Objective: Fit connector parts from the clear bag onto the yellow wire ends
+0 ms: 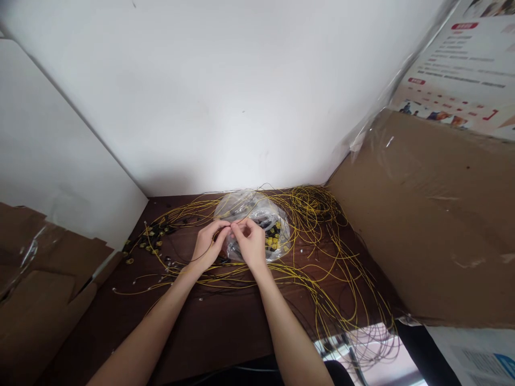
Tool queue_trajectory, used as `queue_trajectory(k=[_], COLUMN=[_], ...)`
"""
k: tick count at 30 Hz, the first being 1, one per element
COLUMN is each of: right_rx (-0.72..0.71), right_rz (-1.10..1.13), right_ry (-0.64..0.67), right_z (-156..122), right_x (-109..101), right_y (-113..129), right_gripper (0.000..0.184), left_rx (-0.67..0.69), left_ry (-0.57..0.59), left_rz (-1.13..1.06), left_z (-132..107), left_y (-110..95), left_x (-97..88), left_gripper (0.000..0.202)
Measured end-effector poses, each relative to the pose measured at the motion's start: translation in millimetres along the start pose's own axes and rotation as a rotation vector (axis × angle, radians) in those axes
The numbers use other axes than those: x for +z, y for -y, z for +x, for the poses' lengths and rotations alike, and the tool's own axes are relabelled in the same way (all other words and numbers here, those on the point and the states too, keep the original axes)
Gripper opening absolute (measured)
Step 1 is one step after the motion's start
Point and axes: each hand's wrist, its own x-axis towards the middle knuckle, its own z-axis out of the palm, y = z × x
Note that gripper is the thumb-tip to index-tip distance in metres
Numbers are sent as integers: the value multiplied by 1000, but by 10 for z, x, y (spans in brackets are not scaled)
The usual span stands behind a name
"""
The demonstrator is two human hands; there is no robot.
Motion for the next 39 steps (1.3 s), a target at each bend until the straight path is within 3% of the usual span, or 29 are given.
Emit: queue_trajectory(k=[12,39], right_rx=[-13,-14], right_rz=[0,-39], right_ry=[11,45], right_z=[-13,-10], right_x=[9,4], right_y=[10,9], right_gripper=[21,20], left_rx=[-73,-81], left_ry=[20,54], left_rz=[42,14], left_z=[-13,-12], left_y=[-8,-17], left_x=[2,-12], left_gripper=[20,21])
